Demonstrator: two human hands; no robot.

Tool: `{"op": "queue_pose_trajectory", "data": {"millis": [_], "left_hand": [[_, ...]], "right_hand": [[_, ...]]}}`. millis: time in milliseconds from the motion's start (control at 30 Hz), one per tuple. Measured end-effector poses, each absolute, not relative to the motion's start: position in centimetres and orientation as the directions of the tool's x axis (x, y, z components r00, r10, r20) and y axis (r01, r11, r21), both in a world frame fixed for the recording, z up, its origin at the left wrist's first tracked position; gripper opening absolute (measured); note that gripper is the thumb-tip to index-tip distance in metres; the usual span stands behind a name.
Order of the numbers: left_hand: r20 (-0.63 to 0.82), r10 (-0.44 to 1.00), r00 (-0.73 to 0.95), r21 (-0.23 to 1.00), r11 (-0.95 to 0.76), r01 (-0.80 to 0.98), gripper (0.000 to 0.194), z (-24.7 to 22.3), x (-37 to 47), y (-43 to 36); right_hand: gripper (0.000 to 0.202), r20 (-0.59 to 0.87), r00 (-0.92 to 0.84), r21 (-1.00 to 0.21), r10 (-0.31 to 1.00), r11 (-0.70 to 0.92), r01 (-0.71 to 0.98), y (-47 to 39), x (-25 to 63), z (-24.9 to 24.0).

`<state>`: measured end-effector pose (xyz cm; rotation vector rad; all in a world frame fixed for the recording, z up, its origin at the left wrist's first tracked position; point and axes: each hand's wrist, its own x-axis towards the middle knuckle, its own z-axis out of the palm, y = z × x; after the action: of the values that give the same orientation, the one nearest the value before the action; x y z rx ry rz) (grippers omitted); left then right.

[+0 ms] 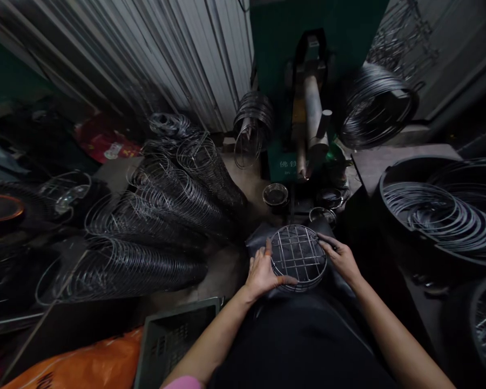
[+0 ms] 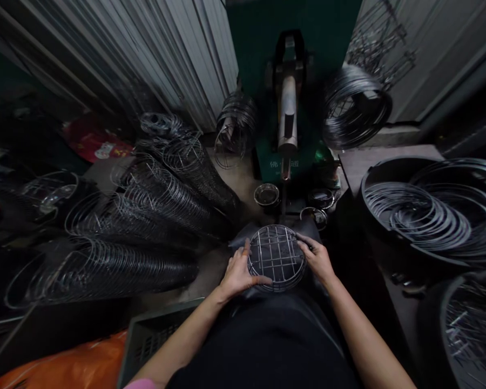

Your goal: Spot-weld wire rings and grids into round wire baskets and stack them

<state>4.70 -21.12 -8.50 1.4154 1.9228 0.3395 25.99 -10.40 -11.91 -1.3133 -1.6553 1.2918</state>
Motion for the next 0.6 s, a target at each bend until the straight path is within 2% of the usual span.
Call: {"op": "queue_pose_trajectory", "data": {"millis": [300,433,500,600], "left_hand": [[-0.373,0.905,-0.204,0.522,0.386,0.761,0.125,-9.4,5.7,-21.5],[-0.370,0.914,-0.167,0.604,0.373,0.704,0.130,-10.0,5.0,-21.7],[-0.385,0.915,-0.118,0.670,0.365,0.647,0.130,-9.9,4.0,-21.7],[-0.381,0.916,-0.124,0.770,0.389,0.505,0.110,-9.1,2.0,-21.0]], "right_hand": [[0.039,0.014,-0.245,-0.933,0.970,0.100,0.345,-11.2,25.8,-13.8],[0.046,-0.070,-0.251,-0.937,0.965,0.023,0.349,-11.0,26.0,-13.6],[0.054,-0.137,-0.182,-0.932,0.974,-0.064,0.357,-10.7,26.6,-13.2],[0.050,-0.216,-0.066,-0.917,0.974,-0.179,0.356,-11.0,27.9,-12.1]]}}
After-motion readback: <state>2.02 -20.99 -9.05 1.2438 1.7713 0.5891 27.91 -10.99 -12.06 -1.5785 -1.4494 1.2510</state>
